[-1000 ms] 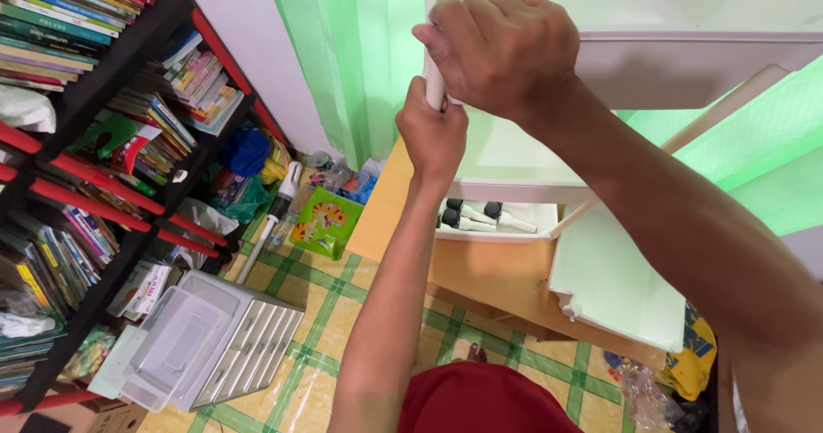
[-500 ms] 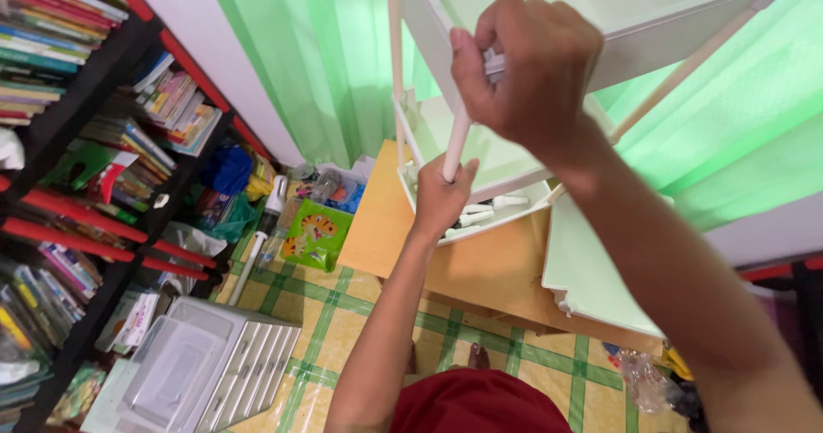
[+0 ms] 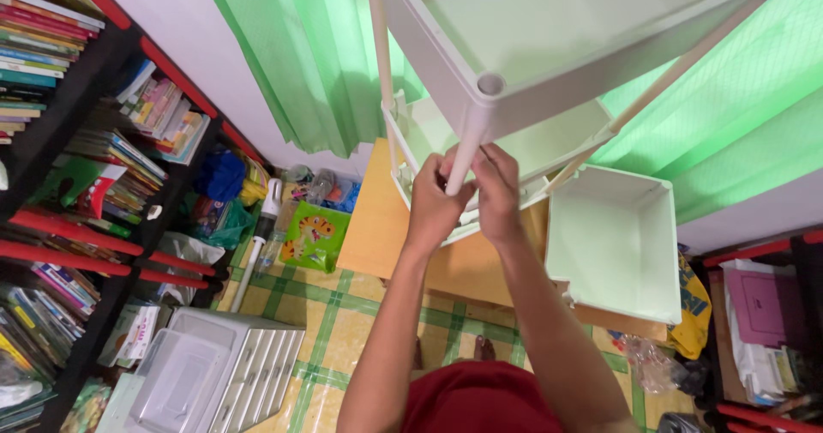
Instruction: The person assembles a white plastic storage unit by inserting vertical poles into corner sockets of stacked bins. They repeatedly adjust and secure the poles, then place an additional bin onto the frame.
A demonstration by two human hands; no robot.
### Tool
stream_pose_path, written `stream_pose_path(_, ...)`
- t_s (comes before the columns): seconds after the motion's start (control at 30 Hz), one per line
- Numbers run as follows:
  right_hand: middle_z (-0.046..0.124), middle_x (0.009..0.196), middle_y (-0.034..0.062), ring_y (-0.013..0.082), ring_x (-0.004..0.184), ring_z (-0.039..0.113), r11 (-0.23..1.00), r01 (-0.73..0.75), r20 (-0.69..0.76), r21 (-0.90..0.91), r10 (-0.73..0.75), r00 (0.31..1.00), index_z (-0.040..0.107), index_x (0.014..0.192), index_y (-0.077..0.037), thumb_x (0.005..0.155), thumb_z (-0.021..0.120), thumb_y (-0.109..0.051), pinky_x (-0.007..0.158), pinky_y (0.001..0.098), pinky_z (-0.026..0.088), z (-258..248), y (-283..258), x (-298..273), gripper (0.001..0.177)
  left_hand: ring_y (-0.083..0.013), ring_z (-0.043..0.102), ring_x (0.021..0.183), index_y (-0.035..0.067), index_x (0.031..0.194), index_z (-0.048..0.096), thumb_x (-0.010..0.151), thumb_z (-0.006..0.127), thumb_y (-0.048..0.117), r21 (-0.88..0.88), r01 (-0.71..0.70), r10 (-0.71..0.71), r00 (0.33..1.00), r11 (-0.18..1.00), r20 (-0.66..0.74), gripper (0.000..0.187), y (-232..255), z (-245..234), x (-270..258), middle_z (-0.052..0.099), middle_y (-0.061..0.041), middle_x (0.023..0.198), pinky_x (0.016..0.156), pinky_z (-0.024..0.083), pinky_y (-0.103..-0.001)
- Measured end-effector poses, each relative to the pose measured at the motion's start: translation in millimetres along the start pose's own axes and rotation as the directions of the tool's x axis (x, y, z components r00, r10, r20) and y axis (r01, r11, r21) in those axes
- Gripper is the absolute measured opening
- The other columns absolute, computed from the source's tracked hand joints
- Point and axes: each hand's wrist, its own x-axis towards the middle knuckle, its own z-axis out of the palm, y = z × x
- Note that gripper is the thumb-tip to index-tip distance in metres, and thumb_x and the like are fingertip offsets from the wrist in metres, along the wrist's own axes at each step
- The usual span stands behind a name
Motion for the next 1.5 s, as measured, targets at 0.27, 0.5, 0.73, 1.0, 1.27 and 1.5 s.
stream_pose_path(0.27, 0.049, 0.076, -0.0006, 0.0103, 0.07, 0.044, 0.97, -0.236, 0.462, -0.057, 0.235, 0.855, 0.053, 0.081, -0.005, 0.097, 0.068, -0.027, 0.064, 0.0264, 0.034, -16, 9, 38, 0.031, -0.0308, 0.048, 0.127, 0.005, 0.148, 0.028, 0.076, 0.071, -0.003, 0.241, -0.347, 0.37, 0.928, 0.906, -0.054, 0.084, 57, -26, -21, 0.041, -0.02, 0.136, 0.106, 0.045, -0.046)
stream_pose_path(0.5, 0.04, 0.066, -0.0071, 0.0063, 0.059, 0.038, 0.947, -0.313, 0.623, 0.073, 0.202, 0.756, 0.041, 0.067, -0.014, 0.103, 0.063, -0.045, 0.056, 0.0259, 0.029, -19, 44, 44, 0.052, -0.0402, 0.04, 0.146, 0.006, 0.137, 0.059, 0.105, 0.073, 0.027, 0.648, -0.734, 0.66, 0.592, 0.204, 0.463, 0.04, 177, -65, 21, 0.044, -0.016, 0.156, 0.123, 0.03, -0.052)
stream_pose_path(0.73, 0.035, 0.057, -0.0081, 0.0064, 0.052, 0.03, 0.923, -0.356, 0.421, -0.144, 0.383, 0.822, 0.041, 0.063, -0.015, 0.106, 0.055, -0.043, 0.048, 0.0269, 0.023, -15, 60, 18, 0.053, -0.0381, 0.058, 0.134, 0.006, 0.12, 0.064, 0.105, 0.074, 0.034, 0.417, -0.904, 0.582, 0.391, 0.096, 0.713, 0.034, 211, -67, 66, 0.06, -0.014, 0.119, 0.126, 0.033, -0.057)
stream_pose_path(1.0, 0.043, 0.049, -0.0032, 0.008, 0.047, 0.039, 0.895, -0.192, -0.101, -0.403, 0.166, 0.981, 0.046, 0.057, -0.008, 0.105, 0.053, -0.047, 0.043, 0.0327, 0.03, 8, 60, 5, 0.062, -0.0313, 0.052, 0.094, 0.006, 0.1, 0.06, 0.101, 0.078, 0.037, 0.395, -0.917, 0.662, 0.268, -0.046, 0.7, 0.036, 201, -63, 89, 0.049, -0.009, 0.095, 0.098, 0.038, -0.047)
stream_pose_path(1.27, 0.042, 0.05, -0.0012, 0.0088, 0.048, 0.04, 0.895, -0.177, -0.27, -0.41, 0.066, 0.961, 0.047, 0.06, -0.006, 0.106, 0.054, -0.043, 0.044, 0.0349, 0.031, -4, 55, 0, 0.06, -0.0288, 0.049, 0.091, 0.006, 0.098, 0.063, 0.093, 0.084, 0.031, 0.455, -0.891, 0.762, 0.298, 0.006, 0.575, 0.032, 190, -28, 79, 0.05, -0.007, 0.092, 0.093, 0.032, -0.044)
stream_pose_path(1.5, 0.041, 0.049, -0.0007, 0.0091, 0.049, 0.039, 0.886, -0.181, -0.359, -0.428, 0.017, 0.933, 0.05, 0.061, -0.004, 0.106, 0.054, -0.041, 0.045, 0.0359, 0.03, -16, 54, -6, 0.059, -0.0289, 0.047, 0.089, 0.007, 0.097, 0.064, 0.091, 0.087, 0.029, 0.521, -0.851, 0.769, 0.377, 0.068, 0.516, 0.032, 185, -6, 66, 0.049, -0.007, 0.091, 0.09, 0.03, -0.043)
